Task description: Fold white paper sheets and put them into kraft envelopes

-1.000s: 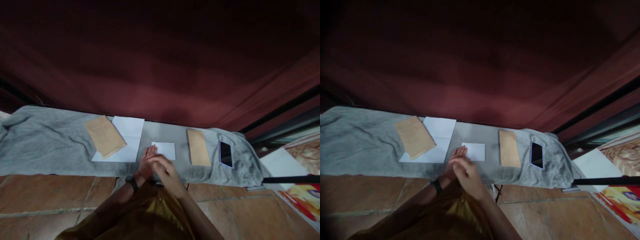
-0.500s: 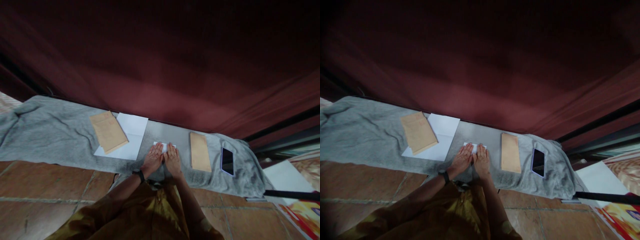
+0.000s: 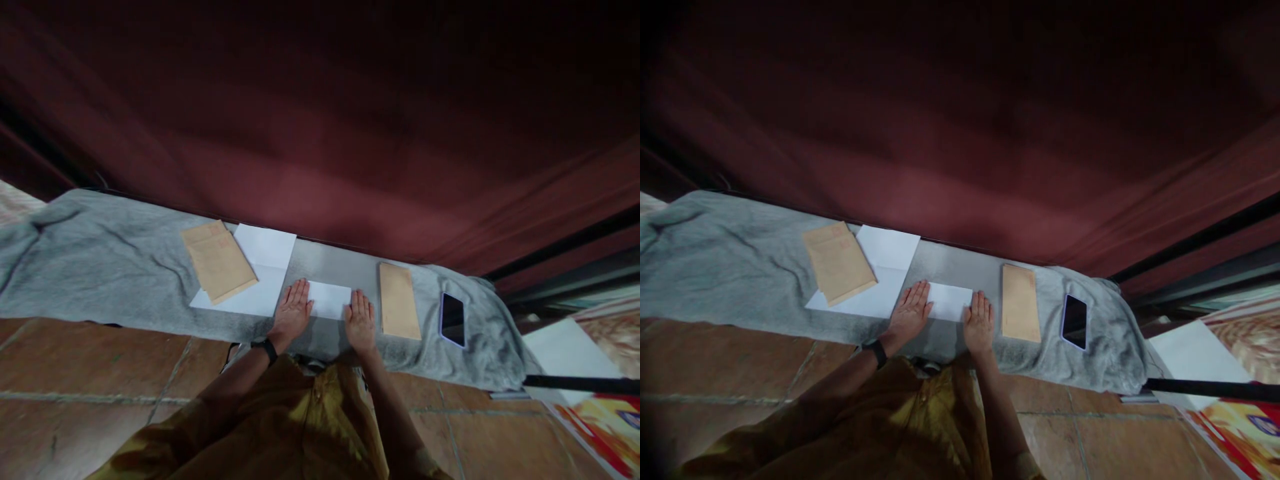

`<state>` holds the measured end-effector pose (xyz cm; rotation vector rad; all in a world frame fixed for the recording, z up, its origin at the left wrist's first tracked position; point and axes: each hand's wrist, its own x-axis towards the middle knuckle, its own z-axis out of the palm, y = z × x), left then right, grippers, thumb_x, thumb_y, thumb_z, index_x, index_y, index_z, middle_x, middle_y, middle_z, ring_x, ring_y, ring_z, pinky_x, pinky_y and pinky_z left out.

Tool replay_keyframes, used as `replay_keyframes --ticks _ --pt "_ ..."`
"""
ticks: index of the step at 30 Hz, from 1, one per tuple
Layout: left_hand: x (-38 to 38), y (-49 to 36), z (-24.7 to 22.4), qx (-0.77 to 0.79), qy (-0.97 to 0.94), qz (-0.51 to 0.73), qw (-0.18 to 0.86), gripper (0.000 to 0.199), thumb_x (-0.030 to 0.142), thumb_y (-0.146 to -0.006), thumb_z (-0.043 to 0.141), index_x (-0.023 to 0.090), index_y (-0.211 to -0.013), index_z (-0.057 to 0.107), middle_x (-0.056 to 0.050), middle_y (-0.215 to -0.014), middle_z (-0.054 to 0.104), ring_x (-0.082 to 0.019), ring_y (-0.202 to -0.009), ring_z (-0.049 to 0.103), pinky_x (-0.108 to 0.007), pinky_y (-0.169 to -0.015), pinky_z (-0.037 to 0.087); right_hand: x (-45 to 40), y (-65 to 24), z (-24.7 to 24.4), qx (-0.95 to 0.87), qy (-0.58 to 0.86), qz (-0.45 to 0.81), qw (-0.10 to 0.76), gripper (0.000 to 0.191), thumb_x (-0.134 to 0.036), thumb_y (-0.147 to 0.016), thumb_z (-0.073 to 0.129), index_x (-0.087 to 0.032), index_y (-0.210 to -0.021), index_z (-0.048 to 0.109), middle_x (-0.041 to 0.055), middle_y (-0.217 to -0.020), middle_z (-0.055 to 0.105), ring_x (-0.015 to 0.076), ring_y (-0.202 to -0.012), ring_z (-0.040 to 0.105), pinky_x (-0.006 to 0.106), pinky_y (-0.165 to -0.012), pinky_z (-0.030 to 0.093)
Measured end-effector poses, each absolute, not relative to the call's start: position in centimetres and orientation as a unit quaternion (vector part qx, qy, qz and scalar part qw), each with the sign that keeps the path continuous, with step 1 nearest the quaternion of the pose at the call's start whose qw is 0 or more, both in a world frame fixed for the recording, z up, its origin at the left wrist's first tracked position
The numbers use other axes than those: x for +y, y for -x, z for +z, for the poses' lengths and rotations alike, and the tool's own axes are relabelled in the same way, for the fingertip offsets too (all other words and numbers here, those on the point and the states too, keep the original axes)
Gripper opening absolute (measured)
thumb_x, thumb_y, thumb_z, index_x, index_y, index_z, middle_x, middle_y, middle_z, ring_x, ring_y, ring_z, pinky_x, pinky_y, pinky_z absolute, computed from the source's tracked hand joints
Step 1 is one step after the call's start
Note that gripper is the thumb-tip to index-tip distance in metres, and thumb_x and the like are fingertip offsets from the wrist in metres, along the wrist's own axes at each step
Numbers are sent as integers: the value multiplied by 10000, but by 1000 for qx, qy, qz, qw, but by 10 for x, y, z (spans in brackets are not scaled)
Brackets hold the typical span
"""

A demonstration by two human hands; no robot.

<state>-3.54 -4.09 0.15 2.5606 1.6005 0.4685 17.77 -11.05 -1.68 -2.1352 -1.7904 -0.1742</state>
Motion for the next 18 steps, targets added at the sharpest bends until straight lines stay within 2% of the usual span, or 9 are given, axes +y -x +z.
replay_keyframes --ticks 3,5,8,11,18 --pt "-48 31 3 530 -830 168 34 595 287 -1032 296 41 -1571 344 -191 -1630 352 -288 -1541 289 -504 -1260 252 -117 -169 -15 -616 760 -58 197 558 -293 -1073 247 -63 -1565 378 200 -1595 424 293 -1482 388 519 -1197 327" --pt "-56 23 4 477 -861 174 41 581 267 -1031 310 69 -1576 350 -159 -1645 339 -266 -1553 259 -477 -1268 250 -119 -159 -12 -640 740 -34 204 562 -292 -1074 238 -84 -1587 333 178 -1616 398 267 -1503 358 506 -1204 328" --pt "-67 10 2 389 -906 155 60 583 200 -1003 351 110 -1580 361 -122 -1631 385 -229 -1549 274 -436 -1273 250 -116 -141 -5 -701 690 14 180 552 -291 -1077 240 -124 -1597 324 141 -1630 386 218 -1518 334 461 -1217 318" --pt "-71 5 -1 379 -914 133 64 592 166 -976 375 92 -1563 389 -141 -1607 422 -231 -1532 318 -434 -1273 245 -114 -133 -3 -719 678 21 154 539 -302 -1080 279 -133 -1587 351 147 -1616 410 217 -1515 345 454 -1228 291" --pt "-65 24 -1 402 -903 140 59 560 361 -1036 388 72 -1511 452 -165 -1602 423 -258 -1518 348 -454 -1256 281 -119 -149 -8 -693 702 -38 161 549 -343 -1082 311 -94 -1565 381 174 -1596 433 253 -1480 399 474 -1216 295"
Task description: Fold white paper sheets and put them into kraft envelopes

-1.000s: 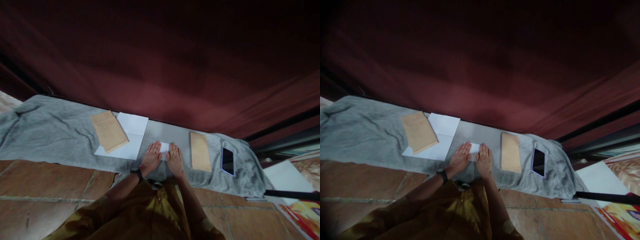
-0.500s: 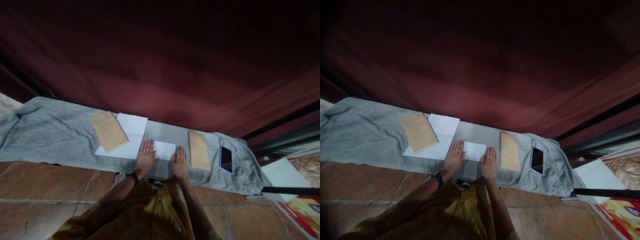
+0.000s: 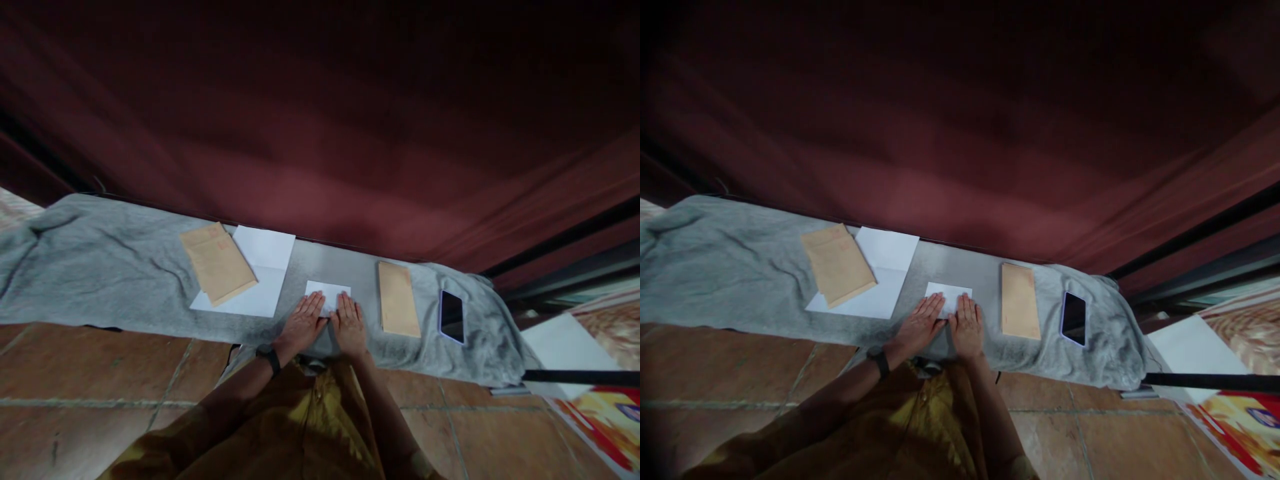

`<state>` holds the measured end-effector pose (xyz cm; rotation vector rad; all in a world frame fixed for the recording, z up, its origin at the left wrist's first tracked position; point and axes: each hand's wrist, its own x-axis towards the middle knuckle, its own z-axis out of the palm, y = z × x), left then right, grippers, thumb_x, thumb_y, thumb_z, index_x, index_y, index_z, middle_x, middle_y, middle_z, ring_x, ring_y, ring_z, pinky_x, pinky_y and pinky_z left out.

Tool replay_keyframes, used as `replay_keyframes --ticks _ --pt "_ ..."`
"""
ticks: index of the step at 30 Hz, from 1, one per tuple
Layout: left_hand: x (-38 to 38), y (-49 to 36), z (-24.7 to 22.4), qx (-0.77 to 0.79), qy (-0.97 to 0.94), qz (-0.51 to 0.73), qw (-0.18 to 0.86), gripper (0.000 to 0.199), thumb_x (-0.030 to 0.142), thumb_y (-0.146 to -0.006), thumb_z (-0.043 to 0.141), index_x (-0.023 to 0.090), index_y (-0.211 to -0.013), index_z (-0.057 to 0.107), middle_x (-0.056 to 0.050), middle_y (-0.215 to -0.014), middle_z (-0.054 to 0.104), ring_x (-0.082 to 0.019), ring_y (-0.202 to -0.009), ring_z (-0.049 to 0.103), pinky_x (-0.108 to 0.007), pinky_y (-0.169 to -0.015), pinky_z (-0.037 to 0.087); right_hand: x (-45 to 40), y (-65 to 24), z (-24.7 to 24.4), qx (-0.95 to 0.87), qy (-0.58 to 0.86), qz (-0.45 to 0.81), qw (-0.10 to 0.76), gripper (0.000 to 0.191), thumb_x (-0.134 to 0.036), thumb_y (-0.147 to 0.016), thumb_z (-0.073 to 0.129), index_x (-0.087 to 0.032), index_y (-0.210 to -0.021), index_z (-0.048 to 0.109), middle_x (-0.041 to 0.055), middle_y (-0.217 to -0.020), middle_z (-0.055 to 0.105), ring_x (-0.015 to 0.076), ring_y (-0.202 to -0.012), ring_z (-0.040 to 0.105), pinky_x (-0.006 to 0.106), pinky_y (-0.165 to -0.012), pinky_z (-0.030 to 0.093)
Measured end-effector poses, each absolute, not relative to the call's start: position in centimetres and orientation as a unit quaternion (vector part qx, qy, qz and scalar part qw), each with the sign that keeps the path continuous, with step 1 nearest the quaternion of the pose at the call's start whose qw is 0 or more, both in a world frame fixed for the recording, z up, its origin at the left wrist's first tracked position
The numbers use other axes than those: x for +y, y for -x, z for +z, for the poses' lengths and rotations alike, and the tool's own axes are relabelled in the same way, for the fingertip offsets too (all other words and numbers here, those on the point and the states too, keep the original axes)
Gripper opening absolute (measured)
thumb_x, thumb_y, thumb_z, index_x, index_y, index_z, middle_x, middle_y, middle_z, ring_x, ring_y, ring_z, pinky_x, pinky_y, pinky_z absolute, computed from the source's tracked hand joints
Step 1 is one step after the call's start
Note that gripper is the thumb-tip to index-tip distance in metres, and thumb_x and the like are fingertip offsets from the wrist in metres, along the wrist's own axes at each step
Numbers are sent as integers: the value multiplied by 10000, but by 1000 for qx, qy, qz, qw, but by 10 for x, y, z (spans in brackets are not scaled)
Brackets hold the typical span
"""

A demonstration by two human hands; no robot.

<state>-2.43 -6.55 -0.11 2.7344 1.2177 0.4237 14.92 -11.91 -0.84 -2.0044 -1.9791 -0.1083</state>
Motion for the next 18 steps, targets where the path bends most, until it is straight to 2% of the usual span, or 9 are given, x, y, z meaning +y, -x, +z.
replay_keyframes --ticks 6,11,15,18 --pt "-57 44 -3 404 -903 135 56 524 351 -1023 442 99 -1480 485 -167 -1555 492 -249 -1467 437 -412 -1210 375 -125 -167 -16 -687 703 -61 173 570 -380 -1086 305 -61 -1551 394 187 -1579 455 267 -1476 397 463 -1205 305" --pt "-46 48 -5 369 -926 63 53 466 169 -974 419 105 -1424 526 -196 -1516 528 -261 -1436 481 -446 -1173 418 -127 -174 -22 -700 688 -67 181 570 -362 -1077 326 -86 -1575 353 193 -1566 472 269 -1469 408 485 -1200 312" --pt "-43 44 0 347 -935 51 53 594 20 -855 386 216 -1382 577 -139 -1453 603 -271 -1389 539 -492 -1133 457 -128 -174 -21 -702 681 -72 194 585 -357 -1069 349 -95 -1591 318 193 -1571 465 274 -1476 402 498 -1202 311" --pt "-43 43 12 342 -938 45 45 596 -19 -815 407 206 -1328 608 -132 -1409 636 -271 -1346 578 -469 -1104 476 -131 -172 -15 -704 678 -62 199 586 -376 -1056 392 -103 -1574 361 186 -1578 458 282 -1489 381 513 -1214 293"
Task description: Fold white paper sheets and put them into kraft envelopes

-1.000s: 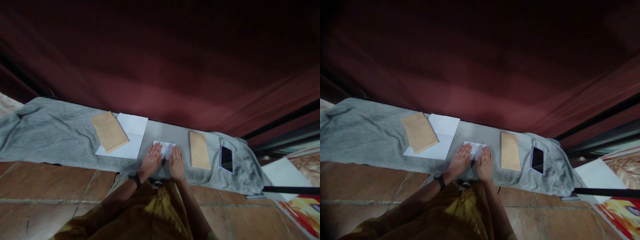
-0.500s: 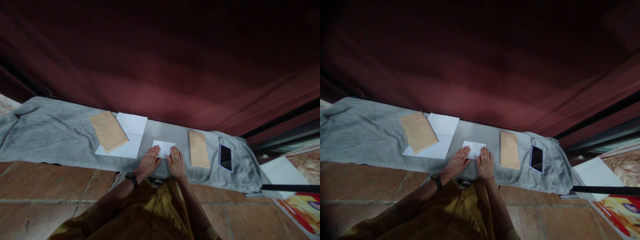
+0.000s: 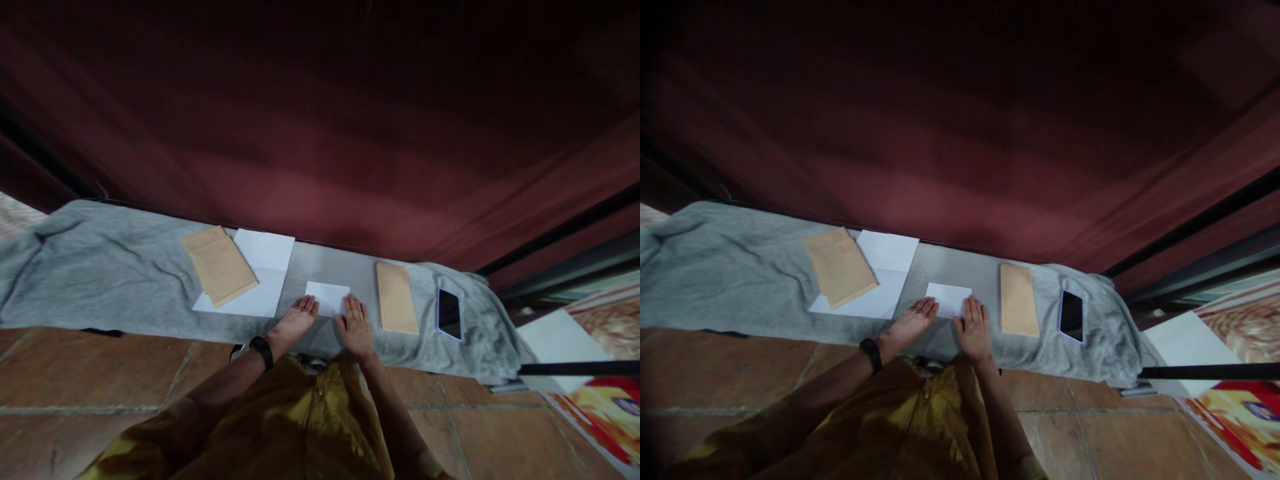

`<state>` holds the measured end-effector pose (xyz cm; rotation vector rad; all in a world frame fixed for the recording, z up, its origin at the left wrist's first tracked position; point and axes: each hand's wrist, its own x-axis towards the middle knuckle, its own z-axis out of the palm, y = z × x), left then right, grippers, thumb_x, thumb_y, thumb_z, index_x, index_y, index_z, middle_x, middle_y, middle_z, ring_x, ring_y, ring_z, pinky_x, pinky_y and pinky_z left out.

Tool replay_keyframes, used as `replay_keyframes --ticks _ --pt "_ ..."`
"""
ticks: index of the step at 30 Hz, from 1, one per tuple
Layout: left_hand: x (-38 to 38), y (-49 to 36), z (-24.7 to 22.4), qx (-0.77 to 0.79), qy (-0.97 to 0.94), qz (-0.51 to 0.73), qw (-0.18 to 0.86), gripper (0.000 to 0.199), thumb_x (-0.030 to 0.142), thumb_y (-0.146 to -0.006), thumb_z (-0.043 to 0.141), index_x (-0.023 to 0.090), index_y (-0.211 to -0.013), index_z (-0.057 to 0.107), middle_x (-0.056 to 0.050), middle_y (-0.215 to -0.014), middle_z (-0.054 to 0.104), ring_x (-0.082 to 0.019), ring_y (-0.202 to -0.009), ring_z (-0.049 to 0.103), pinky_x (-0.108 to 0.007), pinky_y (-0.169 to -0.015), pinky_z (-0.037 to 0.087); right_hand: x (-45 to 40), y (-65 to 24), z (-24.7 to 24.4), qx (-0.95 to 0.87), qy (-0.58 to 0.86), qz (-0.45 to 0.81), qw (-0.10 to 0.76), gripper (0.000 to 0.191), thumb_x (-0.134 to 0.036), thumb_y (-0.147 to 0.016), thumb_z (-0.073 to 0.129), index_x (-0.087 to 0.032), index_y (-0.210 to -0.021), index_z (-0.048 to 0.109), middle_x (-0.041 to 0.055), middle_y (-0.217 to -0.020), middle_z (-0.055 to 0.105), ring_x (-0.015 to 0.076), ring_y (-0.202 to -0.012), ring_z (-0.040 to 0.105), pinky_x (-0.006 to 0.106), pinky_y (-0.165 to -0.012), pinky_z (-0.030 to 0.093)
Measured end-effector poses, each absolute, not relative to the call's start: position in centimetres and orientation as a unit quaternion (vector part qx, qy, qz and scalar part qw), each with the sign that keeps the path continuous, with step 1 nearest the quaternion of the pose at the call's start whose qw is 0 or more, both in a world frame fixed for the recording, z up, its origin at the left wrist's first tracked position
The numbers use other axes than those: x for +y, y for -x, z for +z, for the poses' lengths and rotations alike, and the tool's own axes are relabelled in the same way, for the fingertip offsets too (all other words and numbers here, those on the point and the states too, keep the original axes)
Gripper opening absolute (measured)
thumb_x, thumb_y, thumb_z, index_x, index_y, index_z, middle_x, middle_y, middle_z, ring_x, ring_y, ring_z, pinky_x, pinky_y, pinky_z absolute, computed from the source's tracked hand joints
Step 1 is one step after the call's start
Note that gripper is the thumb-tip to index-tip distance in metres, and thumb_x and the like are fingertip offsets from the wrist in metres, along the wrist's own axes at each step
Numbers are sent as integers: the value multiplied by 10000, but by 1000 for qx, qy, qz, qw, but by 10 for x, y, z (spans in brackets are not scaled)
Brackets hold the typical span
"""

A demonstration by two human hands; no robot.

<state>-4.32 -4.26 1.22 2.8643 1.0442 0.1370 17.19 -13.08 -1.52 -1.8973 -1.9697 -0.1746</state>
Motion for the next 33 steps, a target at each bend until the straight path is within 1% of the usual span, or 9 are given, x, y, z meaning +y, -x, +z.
replay_keyframes --ticks 3,6,10,12,14,17,19,23,33 --pt "-43 44 31 346 -936 50 45 497 -8 -854 422 160 -1273 629 -149 -1344 671 -263 -1275 622 -444 -1086 482 -131 -165 -3 -713 669 -33 207 551 -348 -1028 447 -141 -1540 437 152 -1579 468 276 -1482 396 524 -1232 276" --pt "-46 42 55 336 -935 95 64 397 35 -915 435 163 -1216 659 -142 -1301 691 -264 -1248 631 -444 -1108 464 -124 -154 13 -706 662 41 249 501 -225 -997 406 -203 -1483 526 96 -1538 532 221 -1395 515 432 -1196 376" --pt "-46 38 84 388 -858 310 135 447 188 -978 516 204 -1425 528 -126 -1543 503 -279 -1470 418 -485 -1219 343 -102 -140 39 -572 660 220 435 379 -277 -986 406 -239 -1216 706 61 -1218 750 212 -1108 704 357 -995 544" --pt "-43 37 89 468 -744 421 224 572 295 -968 590 198 -1507 425 -149 -1586 438 -294 -1500 366 -493 -1218 345 -90 -133 52 -438 635 311 556 279 -371 -953 497 -240 -1048 724 44 -1044 785 218 -966 733 365 -915 572" --pt "-42 35 88 529 -602 463 380 622 360 -936 648 177 -1489 431 -179 -1490 535 -307 -1400 503 -486 -1134 448 -79 -125 62 -311 568 392 654 217 -397 -893 584 -240 -989 698 28 -999 786 207 -926 734 364 -895 577" --pt "-46 31 79 494 -401 403 658 521 408 -860 745 158 -1290 591 -156 -1160 724 -278 -1044 720 -437 -913 588 -71 -110 70 -203 468 473 719 186 -361 -807 681 -232 -940 662 19 -981 783 189 -932 725 345 -915 568" --pt "-51 27 72 442 -312 385 747 429 383 -778 823 156 -1106 665 -119 -1003 754 -231 -862 738 -381 -810 611 -70 -99 69 -174 446 498 723 190 -340 -773 707 -226 -911 642 14 -955 779 178 -911 718 330 -907 564" --pt "-53 24 62 457 -291 442 715 315 313 -710 840 152 -945 706 -83 -926 761 -177 -762 712 -283 -700 591 -74 -93 58 -156 464 507 710 232 -329 -725 734 -229 -896 611 2 -925 768 164 -862 712 311 -835 575" --pt "-13 42 34 549 -527 328 560 311 224 -761 649 162 -1063 692 -27 -808 737 -209 -697 675 -295 -601 538 -76 -148 22 -192 635 430 612 325 -403 -696 693 -223 -950 597 -73 -665 653 121 -513 591 252 -540 531"
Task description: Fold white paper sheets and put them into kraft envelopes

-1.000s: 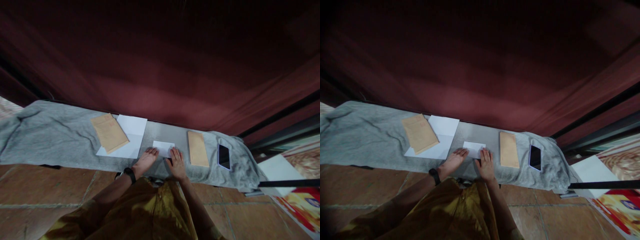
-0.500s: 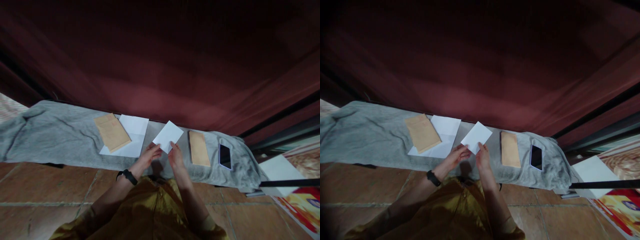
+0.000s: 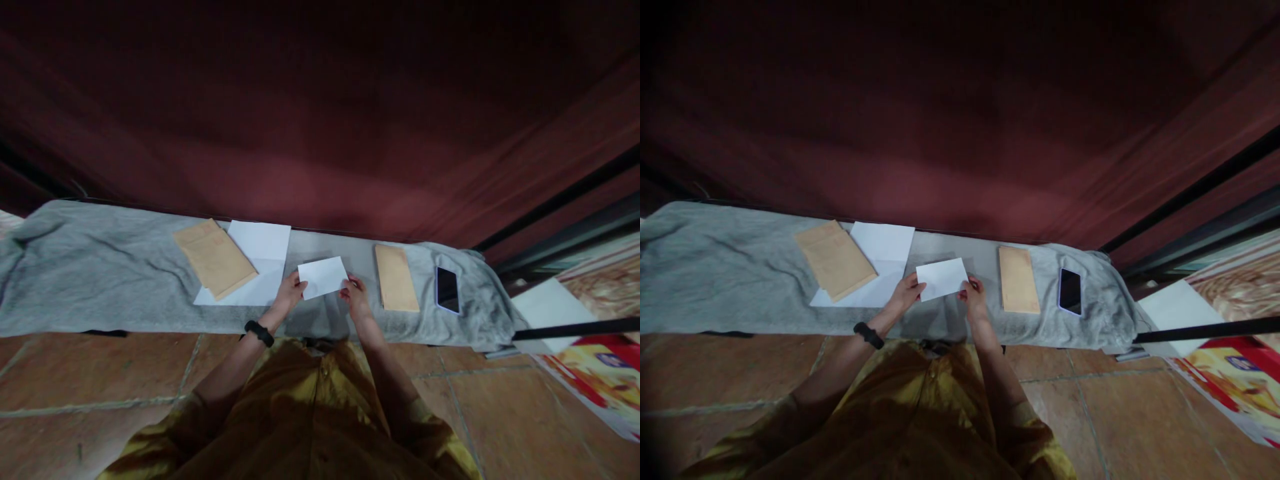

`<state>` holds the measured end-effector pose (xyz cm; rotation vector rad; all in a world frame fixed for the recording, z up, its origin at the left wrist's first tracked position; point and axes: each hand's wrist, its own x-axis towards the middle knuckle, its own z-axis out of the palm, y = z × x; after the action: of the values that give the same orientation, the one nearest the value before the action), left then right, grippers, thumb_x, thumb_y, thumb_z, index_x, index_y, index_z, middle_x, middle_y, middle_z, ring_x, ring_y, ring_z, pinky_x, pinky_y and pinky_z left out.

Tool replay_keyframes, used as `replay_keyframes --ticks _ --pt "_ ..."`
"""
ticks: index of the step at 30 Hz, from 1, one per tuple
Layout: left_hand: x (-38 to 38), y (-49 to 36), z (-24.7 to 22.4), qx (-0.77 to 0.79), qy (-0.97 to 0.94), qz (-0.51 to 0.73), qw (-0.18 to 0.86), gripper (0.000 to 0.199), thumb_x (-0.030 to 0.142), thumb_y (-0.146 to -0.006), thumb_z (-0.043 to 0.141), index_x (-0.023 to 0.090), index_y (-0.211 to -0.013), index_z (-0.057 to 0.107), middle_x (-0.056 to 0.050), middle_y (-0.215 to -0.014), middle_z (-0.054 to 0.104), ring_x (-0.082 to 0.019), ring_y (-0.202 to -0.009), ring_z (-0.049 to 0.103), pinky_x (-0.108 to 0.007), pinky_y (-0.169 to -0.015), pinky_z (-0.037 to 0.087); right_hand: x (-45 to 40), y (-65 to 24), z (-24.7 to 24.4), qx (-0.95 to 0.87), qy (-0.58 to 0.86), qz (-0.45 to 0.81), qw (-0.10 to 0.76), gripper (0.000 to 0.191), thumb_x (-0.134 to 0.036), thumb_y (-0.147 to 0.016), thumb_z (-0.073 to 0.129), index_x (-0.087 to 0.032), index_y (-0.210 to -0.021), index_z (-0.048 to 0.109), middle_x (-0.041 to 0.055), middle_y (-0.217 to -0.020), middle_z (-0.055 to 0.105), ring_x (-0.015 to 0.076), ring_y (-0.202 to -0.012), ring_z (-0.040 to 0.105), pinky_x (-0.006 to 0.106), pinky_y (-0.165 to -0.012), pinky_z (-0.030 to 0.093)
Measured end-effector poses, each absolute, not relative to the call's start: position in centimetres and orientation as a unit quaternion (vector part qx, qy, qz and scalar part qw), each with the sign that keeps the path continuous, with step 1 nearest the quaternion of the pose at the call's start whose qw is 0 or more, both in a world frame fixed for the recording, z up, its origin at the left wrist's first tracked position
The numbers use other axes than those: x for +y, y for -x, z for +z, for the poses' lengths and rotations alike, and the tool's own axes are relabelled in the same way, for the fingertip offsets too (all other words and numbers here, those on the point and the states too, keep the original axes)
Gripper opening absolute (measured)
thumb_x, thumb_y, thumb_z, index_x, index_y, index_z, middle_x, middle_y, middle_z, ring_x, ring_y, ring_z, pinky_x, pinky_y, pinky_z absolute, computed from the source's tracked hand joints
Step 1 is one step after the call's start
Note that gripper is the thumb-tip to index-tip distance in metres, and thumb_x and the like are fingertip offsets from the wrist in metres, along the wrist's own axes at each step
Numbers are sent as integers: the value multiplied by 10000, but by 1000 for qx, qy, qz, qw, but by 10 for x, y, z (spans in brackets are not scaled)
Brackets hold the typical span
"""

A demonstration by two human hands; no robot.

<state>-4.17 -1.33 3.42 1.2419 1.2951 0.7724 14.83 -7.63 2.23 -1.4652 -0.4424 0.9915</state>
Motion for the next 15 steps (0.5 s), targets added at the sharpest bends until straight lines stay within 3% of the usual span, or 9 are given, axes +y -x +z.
replay_keyframes --ticks 3,6,8,11,13,15 --pt "-4 40 29 576 -552 319 512 369 188 -777 643 173 -1144 669 -23 -803 721 -219 -750 678 -312 -691 546 -76 -154 14 -233 686 402 560 281 -374 -718 669 -219 -948 619 -89 -591 589 135 -487 560 261 -521 510" --pt "-2 40 27 595 -604 297 439 478 181 -816 649 186 -1292 613 -35 -858 719 -234 -853 693 -335 -828 540 -79 -158 13 -287 728 360 508 257 -278 -736 677 -223 -987 658 -54 -620 609 179 -620 625 303 -664 544" --pt "-5 41 26 599 -665 257 363 508 188 -861 620 185 -1367 567 -57 -932 728 -243 -909 701 -348 -880 536 -84 -160 15 -315 746 328 486 282 -213 -754 675 -220 -1036 676 22 -788 693 225 -843 672 351 -851 536" --pt "-12 40 25 582 -748 221 230 485 179 -907 552 146 -1391 554 -142 -1152 703 -280 -1059 681 -395 -954 531 -88 -159 23 -385 773 254 436 334 -167 -821 621 -170 -1150 676 163 -1162 698 302 -1183 593 449 -1082 424" --pt "-18 35 23 544 -794 223 156 462 167 -930 499 131 -1386 564 -181 -1290 647 -301 -1189 630 -443 -1037 496 -87 -153 27 -479 777 179 367 388 -166 -886 551 -126 -1260 644 212 -1345 623 331 -1309 509 508 -1147 358" --pt "-24 26 20 499 -829 223 121 450 172 -959 452 142 -1393 568 -175 -1393 601 -297 -1302 564 -465 -1117 441 -81 -144 28 -577 750 123 299 435 -187 -951 477 -114 -1365 592 200 -1471 550 319 -1385 453 518 -1179 333"
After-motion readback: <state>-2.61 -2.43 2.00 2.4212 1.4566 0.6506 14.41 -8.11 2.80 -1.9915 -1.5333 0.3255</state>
